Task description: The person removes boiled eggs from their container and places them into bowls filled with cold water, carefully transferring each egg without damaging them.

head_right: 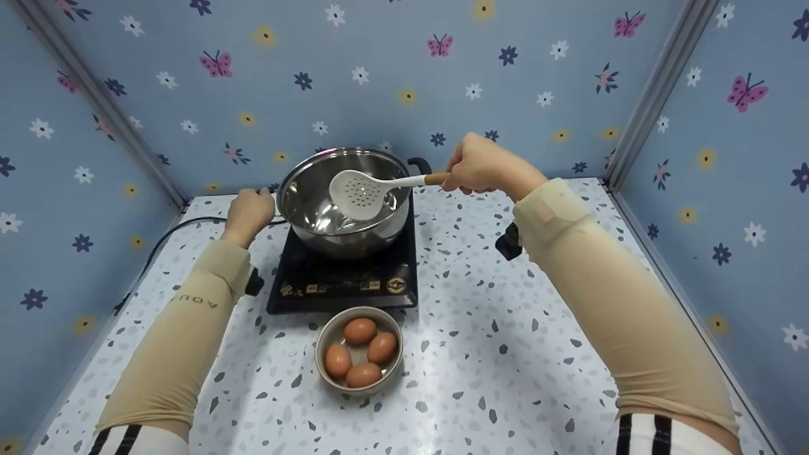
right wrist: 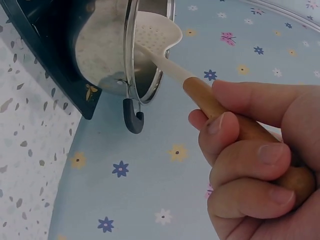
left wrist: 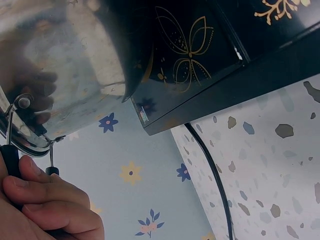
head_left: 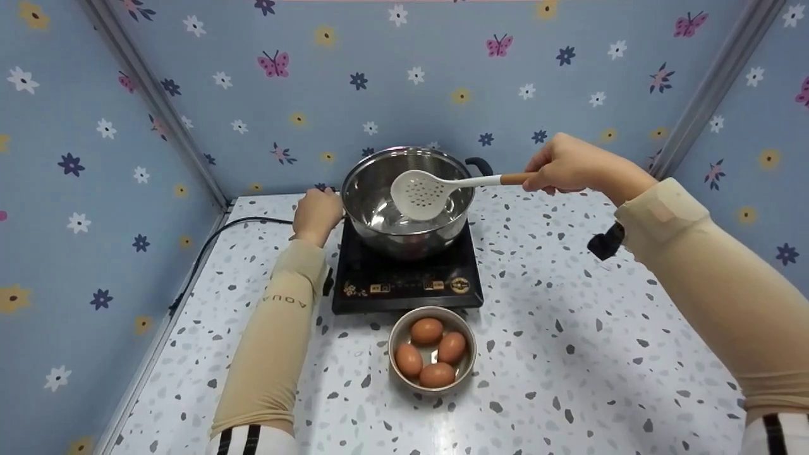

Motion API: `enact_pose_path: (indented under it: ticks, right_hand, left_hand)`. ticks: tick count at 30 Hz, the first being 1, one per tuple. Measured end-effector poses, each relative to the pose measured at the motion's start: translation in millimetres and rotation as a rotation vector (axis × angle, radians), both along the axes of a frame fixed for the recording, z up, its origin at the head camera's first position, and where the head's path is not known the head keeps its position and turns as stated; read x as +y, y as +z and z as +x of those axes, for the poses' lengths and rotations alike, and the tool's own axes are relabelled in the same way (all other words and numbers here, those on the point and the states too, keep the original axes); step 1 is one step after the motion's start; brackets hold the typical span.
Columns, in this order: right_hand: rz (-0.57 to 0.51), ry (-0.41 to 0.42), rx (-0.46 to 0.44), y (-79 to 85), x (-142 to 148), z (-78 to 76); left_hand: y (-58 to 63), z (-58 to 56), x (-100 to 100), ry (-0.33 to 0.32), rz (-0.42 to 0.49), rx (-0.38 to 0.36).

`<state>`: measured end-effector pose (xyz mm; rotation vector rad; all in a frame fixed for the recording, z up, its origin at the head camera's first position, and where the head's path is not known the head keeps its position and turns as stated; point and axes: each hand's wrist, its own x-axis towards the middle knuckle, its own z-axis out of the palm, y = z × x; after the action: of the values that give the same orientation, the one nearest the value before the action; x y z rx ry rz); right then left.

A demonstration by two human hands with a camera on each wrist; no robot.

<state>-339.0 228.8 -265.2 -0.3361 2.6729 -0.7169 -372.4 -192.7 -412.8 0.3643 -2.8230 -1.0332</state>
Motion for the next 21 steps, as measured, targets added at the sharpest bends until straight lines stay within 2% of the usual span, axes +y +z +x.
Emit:
enact_pose_path:
  ticks: [12, 17, 21]
  right_hand:
    - [0.035, -0.006, 0.013, -5.5, -10.2, -15.8]
    - [0.083, -0.017, 0.015, -7.8, -16.9, -17.1]
    - [0.118, -0.009, -0.018, -6.1, -22.6, -17.5]
  left_hand:
    - [-0.9, -2.5, 0.4, 0.013, 0.011, -0.008]
    - [-0.9, -1.4, 1.1, 0.018, 0.015, -0.019]
    - [-1.9, -1.2, 0.6, 0.016, 0.012, -0.012]
